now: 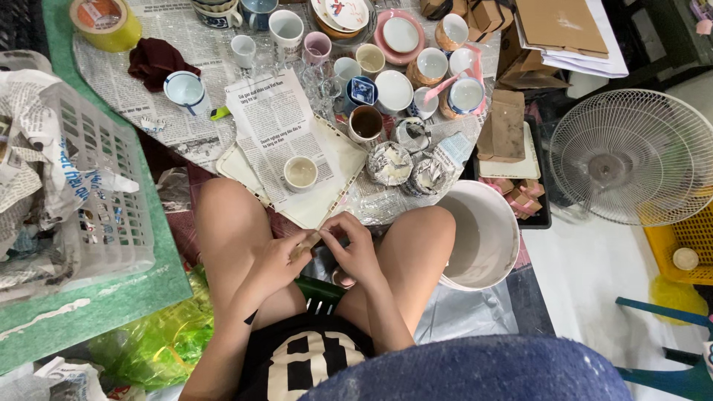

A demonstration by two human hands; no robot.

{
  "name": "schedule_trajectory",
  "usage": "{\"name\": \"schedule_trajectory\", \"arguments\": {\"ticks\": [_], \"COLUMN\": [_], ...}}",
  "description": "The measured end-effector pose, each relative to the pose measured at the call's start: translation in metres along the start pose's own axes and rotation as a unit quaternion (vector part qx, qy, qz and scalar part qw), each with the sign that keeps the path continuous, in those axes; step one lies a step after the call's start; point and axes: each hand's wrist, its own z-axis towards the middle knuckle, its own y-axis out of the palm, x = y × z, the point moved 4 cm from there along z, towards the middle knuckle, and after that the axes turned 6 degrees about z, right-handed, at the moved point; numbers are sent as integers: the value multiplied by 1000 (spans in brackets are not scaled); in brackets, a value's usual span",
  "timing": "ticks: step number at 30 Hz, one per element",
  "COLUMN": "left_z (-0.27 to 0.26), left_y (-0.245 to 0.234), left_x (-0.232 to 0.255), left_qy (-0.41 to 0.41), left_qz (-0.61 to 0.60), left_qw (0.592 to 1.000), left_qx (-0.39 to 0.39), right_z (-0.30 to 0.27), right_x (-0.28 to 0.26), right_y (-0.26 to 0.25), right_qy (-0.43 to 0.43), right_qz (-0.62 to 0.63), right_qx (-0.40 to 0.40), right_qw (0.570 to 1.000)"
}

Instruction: The person wraps small ceramic cups and bowls in newspaper and secures them with masking tape. They handle each item individually, folding the paper around the object and applying tape to hold the wrapping in place.

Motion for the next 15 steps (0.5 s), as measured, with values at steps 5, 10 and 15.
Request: {"name": "schedule_trajectory", "arguments": {"ticks": [5,10,15], "left_z": [1,2,0], "left_y": [3,-1,1], "left_x": [-4,1,-2], "left_qy": [-46,-43,-36], "left_qz": [82,220,220], "left_qw": [993,971,969], "left_qx": [72,83,103], "right_z": [2,-6,-10], "right_x": [-1,4,7], "right_y": [-5,2,6], "right_qy": [-11,-55,-77], "right_qz": [18,22,34], "right_qx": [47,36,47], "right_qw": [999,998,995]}}
